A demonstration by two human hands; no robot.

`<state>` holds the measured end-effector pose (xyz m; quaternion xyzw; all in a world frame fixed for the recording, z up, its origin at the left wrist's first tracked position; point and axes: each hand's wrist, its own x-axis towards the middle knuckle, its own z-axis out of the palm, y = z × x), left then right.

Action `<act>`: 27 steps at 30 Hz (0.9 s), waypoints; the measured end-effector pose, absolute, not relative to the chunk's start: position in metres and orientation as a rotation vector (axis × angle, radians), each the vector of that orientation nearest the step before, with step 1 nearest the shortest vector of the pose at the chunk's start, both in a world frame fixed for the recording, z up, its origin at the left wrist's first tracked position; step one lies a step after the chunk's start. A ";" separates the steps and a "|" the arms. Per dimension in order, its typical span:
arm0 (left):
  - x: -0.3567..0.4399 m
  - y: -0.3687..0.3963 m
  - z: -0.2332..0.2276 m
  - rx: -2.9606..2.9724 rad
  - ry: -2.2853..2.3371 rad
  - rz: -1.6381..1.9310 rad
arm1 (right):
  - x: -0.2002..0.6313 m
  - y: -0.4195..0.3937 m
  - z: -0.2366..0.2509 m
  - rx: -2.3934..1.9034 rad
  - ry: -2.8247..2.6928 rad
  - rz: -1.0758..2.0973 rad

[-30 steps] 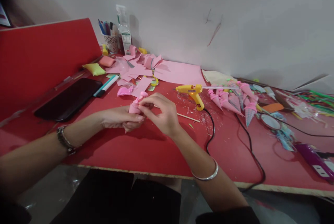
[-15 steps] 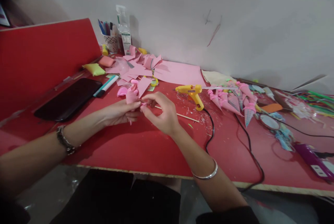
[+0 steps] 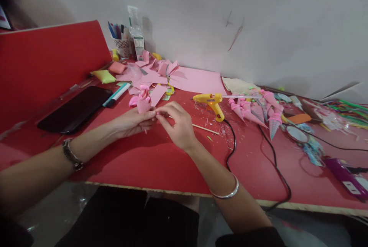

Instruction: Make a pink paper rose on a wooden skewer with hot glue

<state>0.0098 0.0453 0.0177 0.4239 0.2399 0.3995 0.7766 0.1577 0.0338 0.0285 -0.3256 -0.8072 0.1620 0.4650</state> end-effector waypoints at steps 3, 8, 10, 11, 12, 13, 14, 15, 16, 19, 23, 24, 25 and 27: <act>0.009 0.045 0.018 0.921 0.476 0.850 | 0.154 0.031 0.029 -0.783 -1.834 0.618; 0.003 0.043 0.017 0.956 0.330 0.659 | 0.152 0.034 0.030 -0.762 -1.412 1.034; 0.002 0.042 0.017 0.977 0.275 0.604 | 0.155 0.038 0.029 -0.769 -1.274 1.063; 0.001 0.042 0.017 0.984 0.250 0.592 | 0.157 0.040 0.029 -0.787 -1.244 1.060; 0.001 0.041 0.018 0.989 0.229 0.585 | 0.158 0.042 0.028 -0.808 -1.244 1.053; 0.001 0.041 0.018 0.994 0.216 0.576 | 0.159 0.043 0.027 -0.828 -1.264 1.041; 0.001 0.041 0.019 1.001 0.206 0.563 | 0.159 0.043 0.027 -0.846 -1.299 1.022; 0.000 0.041 0.020 1.007 0.195 0.541 | 0.158 0.042 0.027 -0.861 -1.342 0.993; 0.000 0.040 0.020 1.013 0.176 0.513 | 0.157 0.040 0.027 -0.870 -1.390 0.953; -0.002 0.040 0.020 1.007 0.082 0.404 | 0.153 0.032 0.030 -0.836 -1.525 0.803; -0.004 0.040 0.019 0.998 0.028 0.299 | 0.151 0.022 0.033 -0.760 -1.696 0.616; -0.004 0.040 0.019 1.001 0.030 0.290 | 0.152 0.020 0.034 -0.751 -1.737 0.564; -0.004 0.040 0.019 1.003 0.032 0.286 | 0.152 0.019 0.034 -0.741 -1.778 0.511; -0.004 0.040 0.019 1.009 0.018 0.277 | 0.152 0.018 0.034 -0.719 -1.834 0.422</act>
